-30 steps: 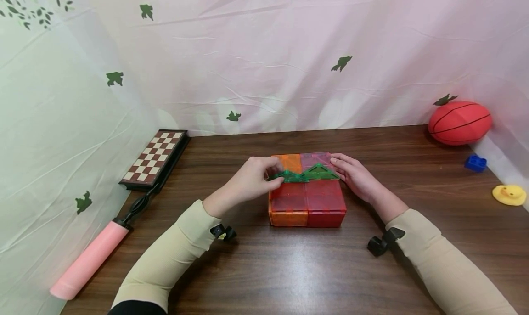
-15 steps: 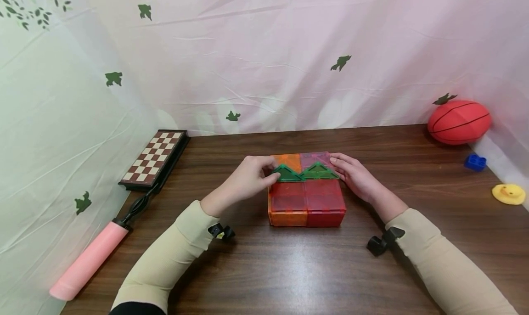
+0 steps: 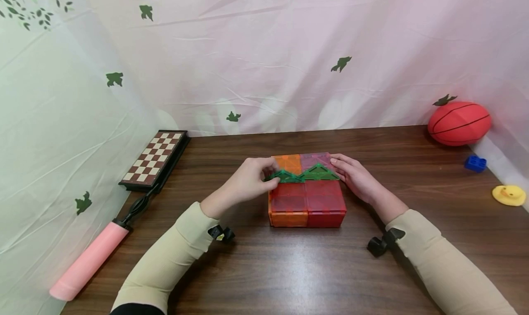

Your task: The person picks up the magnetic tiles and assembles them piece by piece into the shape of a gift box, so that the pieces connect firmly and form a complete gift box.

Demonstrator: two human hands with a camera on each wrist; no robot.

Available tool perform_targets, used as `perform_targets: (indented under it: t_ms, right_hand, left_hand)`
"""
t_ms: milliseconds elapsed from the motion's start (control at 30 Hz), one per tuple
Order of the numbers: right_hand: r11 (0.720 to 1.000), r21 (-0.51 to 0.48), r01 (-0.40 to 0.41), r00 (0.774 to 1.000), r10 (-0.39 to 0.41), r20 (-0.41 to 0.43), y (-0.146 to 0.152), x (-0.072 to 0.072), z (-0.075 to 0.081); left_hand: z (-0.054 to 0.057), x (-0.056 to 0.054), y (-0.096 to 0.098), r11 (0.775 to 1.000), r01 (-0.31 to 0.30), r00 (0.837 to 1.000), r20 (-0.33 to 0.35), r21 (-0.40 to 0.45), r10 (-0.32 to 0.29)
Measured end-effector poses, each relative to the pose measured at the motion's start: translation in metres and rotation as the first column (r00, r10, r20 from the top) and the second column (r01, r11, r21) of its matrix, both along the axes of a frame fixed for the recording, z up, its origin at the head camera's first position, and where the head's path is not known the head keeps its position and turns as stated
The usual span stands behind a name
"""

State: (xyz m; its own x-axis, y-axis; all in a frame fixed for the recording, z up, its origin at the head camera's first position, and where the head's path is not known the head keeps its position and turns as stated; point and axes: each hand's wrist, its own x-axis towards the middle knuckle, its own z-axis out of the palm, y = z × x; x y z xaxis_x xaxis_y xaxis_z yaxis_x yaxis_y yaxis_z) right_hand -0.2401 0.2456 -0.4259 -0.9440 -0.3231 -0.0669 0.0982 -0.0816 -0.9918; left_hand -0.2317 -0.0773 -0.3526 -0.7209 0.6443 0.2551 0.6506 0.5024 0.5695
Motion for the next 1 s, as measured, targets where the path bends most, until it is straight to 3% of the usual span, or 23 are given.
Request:
perform_targets:
  t_ms: [1000]
  right_hand:
    - [1.000, -0.003, -0.009, 1.000, 0.009, 0.009, 0.000, 0.000, 0.001]
  left_hand:
    - [-0.001, 0.000, 0.015, 1.000, 0.015, 1.000, -0.025, 0.026, -0.014]
